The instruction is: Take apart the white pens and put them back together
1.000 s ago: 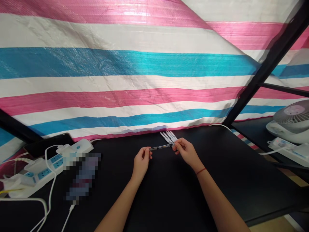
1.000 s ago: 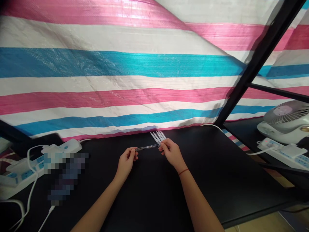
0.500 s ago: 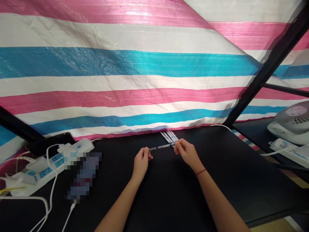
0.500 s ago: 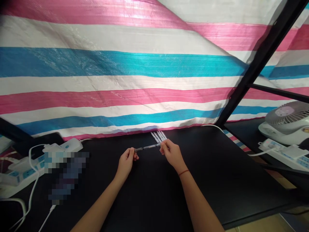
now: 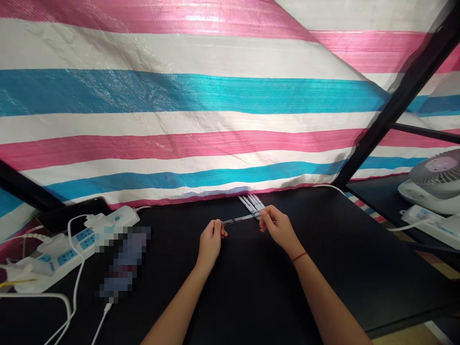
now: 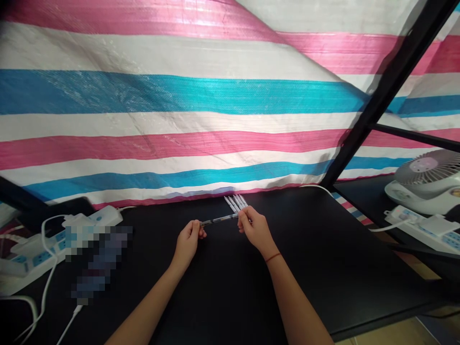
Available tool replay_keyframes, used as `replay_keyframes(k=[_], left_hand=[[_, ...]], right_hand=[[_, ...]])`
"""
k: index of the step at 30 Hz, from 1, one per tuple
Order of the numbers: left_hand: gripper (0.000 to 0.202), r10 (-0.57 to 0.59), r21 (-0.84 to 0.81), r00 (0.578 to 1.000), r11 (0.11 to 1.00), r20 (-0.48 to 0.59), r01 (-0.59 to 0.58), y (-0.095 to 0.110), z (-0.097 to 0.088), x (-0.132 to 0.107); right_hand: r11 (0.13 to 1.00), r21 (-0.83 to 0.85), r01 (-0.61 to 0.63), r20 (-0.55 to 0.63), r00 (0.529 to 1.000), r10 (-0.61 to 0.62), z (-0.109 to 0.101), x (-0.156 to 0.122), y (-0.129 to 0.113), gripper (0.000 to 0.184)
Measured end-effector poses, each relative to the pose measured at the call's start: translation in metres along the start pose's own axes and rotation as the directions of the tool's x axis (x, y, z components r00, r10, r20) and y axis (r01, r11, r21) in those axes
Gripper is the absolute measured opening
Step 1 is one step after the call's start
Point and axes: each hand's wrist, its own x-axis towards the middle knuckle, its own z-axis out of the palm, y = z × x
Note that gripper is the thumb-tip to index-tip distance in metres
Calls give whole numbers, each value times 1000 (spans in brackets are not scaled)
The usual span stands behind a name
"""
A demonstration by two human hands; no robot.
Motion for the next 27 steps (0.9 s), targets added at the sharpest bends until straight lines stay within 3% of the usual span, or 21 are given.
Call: replay_keyframes(k=[4,11,15,18,23,27], left_hand=[[33,17,-17,1000,1000,2,-17,1,3,-2],[42,15,70,1000,997,-6,-15,5,-1,-2],[37,8,33,1000,999,12,-8,3,-2,0],[34,14,-23,1000,1000,22,-14,1,1,0],[33,17,-60,1000,998,13,-16,-2,4,0],[34,18,-69,1000,997,-16,-19,-3,2,1]], right_hand=[[989,103,-106,58,993,100,3,2,6,35],[983,174,-60,93,995,44,3,1,7,28],[1000,18,-7,72,997,6,2,-1,4,29],[991,-131,-15,20,1000,18,-1,0,7,41],[995,35,-91,72,993,89,-3,3,12,31],[997,-54,-48,88,995,53,-3,2,11,33]])
